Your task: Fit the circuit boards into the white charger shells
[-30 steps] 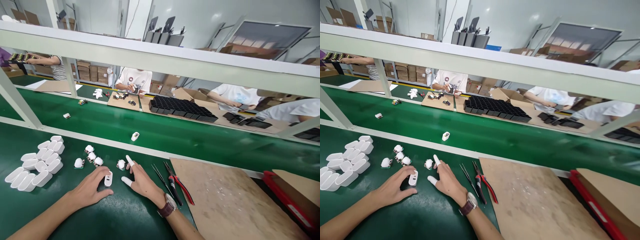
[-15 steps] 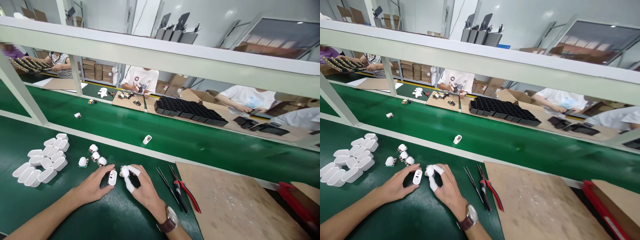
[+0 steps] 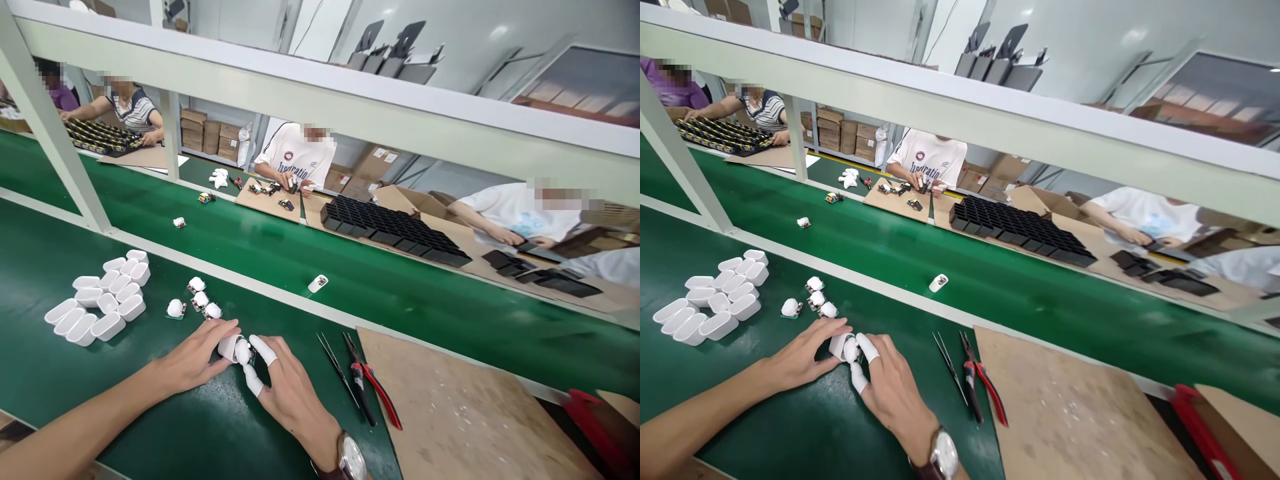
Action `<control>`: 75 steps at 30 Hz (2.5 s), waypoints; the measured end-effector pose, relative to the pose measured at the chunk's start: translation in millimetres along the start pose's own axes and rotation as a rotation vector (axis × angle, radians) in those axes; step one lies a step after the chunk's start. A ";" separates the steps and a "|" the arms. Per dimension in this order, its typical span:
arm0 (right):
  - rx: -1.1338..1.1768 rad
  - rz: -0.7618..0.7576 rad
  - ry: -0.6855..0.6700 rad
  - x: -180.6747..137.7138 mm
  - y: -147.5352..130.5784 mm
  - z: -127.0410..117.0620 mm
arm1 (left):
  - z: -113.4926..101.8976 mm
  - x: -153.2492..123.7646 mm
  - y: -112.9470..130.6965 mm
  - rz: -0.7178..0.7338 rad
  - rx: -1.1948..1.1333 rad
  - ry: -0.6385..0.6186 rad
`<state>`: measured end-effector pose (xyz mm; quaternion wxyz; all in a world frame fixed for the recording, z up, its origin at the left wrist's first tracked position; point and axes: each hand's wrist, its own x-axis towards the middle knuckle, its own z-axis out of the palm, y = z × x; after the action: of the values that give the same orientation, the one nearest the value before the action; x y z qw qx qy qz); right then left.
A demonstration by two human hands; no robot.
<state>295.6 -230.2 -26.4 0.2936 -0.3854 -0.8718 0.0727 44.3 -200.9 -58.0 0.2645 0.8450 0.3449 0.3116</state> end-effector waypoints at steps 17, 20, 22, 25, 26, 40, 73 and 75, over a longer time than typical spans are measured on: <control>-0.240 -0.025 -0.161 5.7 -15.8 -14.4 | 9.2 0.7 -0.9 0.017 0.012 -0.012; -0.292 -0.035 -0.176 7.9 -18.6 -18.8 | 11.0 0.4 -3.2 0.041 0.034 0.013; -0.329 -0.039 -0.180 7.9 -19.8 -20.1 | 11.6 0.7 -3.8 0.045 0.046 0.019; -0.384 -0.065 -0.173 6.4 -21.3 -20.0 | 12.1 1.5 -2.7 0.051 0.065 0.022; -0.390 -0.072 -0.171 6.1 -21.5 -19.7 | 12.2 1.7 -2.1 0.053 0.067 0.021; 0.107 -0.022 -0.040 -2.3 5.9 -15.4 | 10.4 -1.2 -0.6 -0.110 -0.126 -0.103; 0.097 -0.049 -0.032 -10.4 12.4 15.2 | 2.0 4.0 11.4 -0.192 -0.166 -0.173; 0.079 -0.061 -0.044 -15.5 14.3 19.3 | 3.2 3.6 10.7 -0.164 -0.138 -0.167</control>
<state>301.9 -229.5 -54.2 0.2914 -0.3451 -0.8858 0.1064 53.1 -205.6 -51.8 0.3743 0.8166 0.3676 0.2406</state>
